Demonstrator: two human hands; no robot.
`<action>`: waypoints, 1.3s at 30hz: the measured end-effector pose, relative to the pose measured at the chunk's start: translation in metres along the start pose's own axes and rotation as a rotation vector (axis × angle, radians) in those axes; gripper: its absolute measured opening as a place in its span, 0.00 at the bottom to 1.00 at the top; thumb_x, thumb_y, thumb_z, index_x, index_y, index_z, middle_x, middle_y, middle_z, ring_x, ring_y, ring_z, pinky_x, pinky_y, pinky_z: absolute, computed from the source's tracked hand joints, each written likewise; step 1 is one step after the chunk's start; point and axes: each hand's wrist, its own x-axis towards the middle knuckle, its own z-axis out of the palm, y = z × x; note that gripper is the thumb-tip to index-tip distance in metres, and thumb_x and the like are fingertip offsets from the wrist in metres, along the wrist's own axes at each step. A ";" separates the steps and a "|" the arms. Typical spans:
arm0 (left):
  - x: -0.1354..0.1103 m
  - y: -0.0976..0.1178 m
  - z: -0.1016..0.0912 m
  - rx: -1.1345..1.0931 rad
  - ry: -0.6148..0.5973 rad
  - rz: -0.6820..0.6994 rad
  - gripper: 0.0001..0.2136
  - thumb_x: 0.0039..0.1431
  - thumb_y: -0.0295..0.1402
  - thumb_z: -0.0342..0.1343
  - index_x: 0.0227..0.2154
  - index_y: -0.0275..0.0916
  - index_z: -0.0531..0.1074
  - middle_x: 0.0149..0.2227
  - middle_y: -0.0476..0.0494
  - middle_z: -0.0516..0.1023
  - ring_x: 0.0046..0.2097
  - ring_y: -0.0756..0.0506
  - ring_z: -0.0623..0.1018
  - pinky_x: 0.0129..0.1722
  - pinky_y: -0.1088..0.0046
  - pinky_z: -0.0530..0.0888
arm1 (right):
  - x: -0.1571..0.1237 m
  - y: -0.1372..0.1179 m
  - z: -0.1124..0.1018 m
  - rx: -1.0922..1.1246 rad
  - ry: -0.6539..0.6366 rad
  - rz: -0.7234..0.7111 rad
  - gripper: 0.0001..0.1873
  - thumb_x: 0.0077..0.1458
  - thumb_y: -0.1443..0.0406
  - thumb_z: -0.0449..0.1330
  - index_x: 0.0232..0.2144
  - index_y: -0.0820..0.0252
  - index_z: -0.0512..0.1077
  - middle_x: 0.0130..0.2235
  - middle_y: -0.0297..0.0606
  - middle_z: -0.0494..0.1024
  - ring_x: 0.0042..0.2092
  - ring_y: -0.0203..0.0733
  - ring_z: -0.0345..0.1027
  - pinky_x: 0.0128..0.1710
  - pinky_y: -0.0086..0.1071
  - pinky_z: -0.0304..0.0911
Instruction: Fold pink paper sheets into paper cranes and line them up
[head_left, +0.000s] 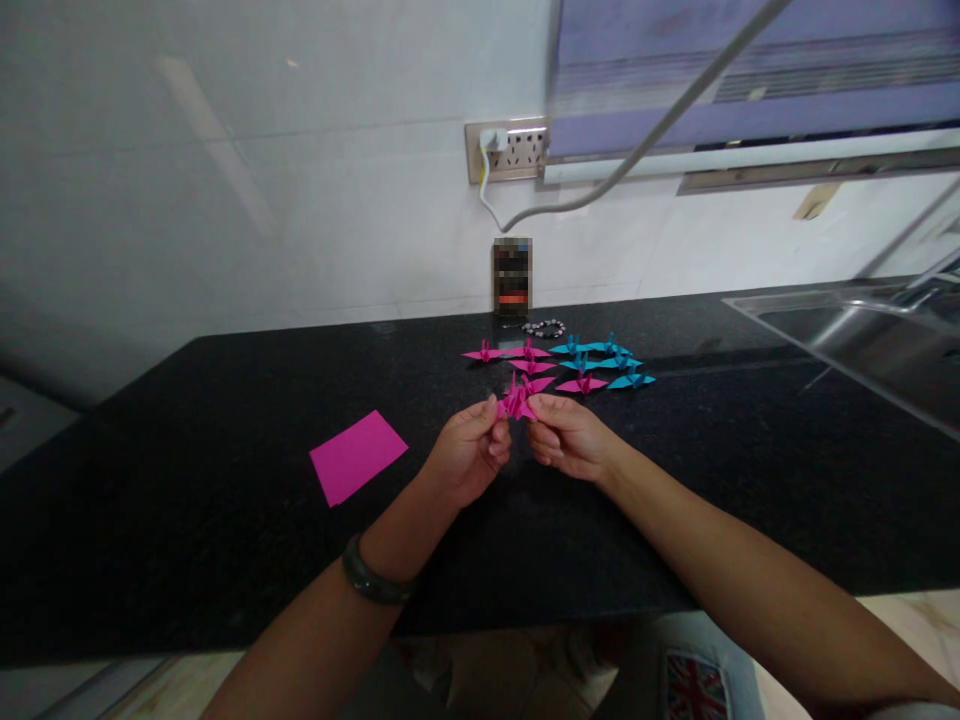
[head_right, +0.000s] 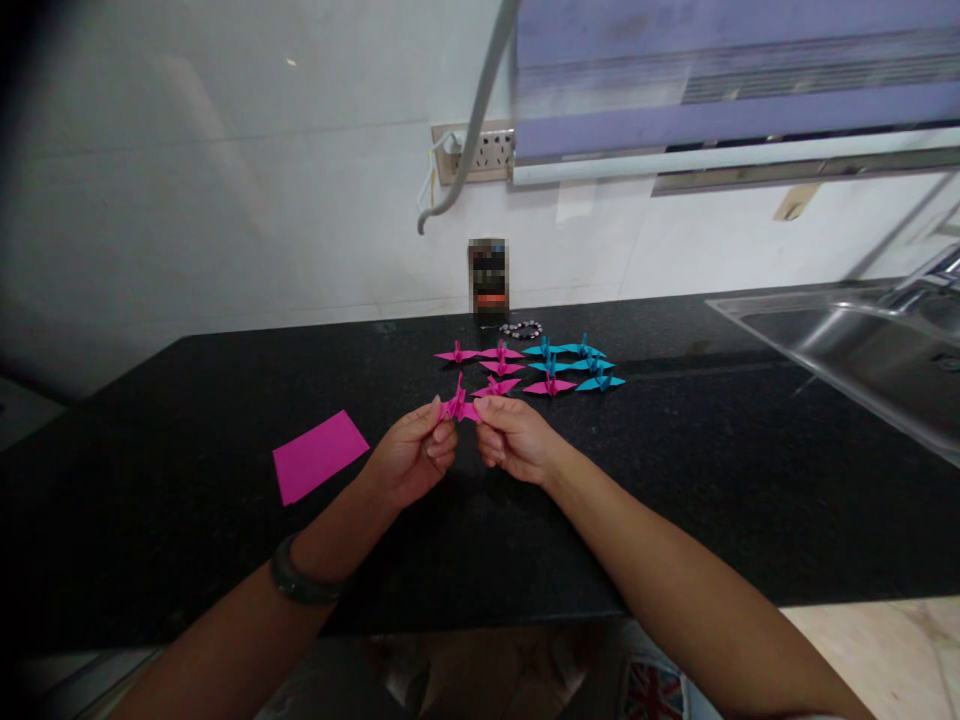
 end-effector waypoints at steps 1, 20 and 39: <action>0.000 0.000 0.000 0.000 0.001 -0.001 0.10 0.53 0.34 0.52 0.22 0.35 0.60 0.17 0.56 0.60 0.16 0.59 0.59 0.15 0.84 0.56 | 0.000 0.000 0.000 0.001 0.002 0.003 0.12 0.51 0.60 0.55 0.23 0.59 0.57 0.11 0.22 0.57 0.13 0.27 0.47 0.14 0.22 0.50; 0.003 0.003 -0.005 -0.057 0.052 -0.013 0.11 0.53 0.34 0.52 0.20 0.35 0.60 0.16 0.56 0.59 0.15 0.58 0.58 0.14 0.83 0.55 | 0.001 -0.002 -0.005 -0.016 0.040 0.006 0.14 0.48 0.59 0.58 0.23 0.59 0.56 0.11 0.21 0.57 0.12 0.27 0.47 0.14 0.23 0.50; 0.007 0.003 -0.010 0.247 0.117 0.070 0.15 0.48 0.43 0.54 0.20 0.36 0.61 0.14 0.54 0.62 0.14 0.56 0.61 0.14 0.81 0.55 | 0.002 -0.002 -0.004 -0.089 0.089 -0.040 0.15 0.46 0.57 0.59 0.22 0.59 0.58 0.10 0.21 0.57 0.12 0.27 0.47 0.13 0.22 0.49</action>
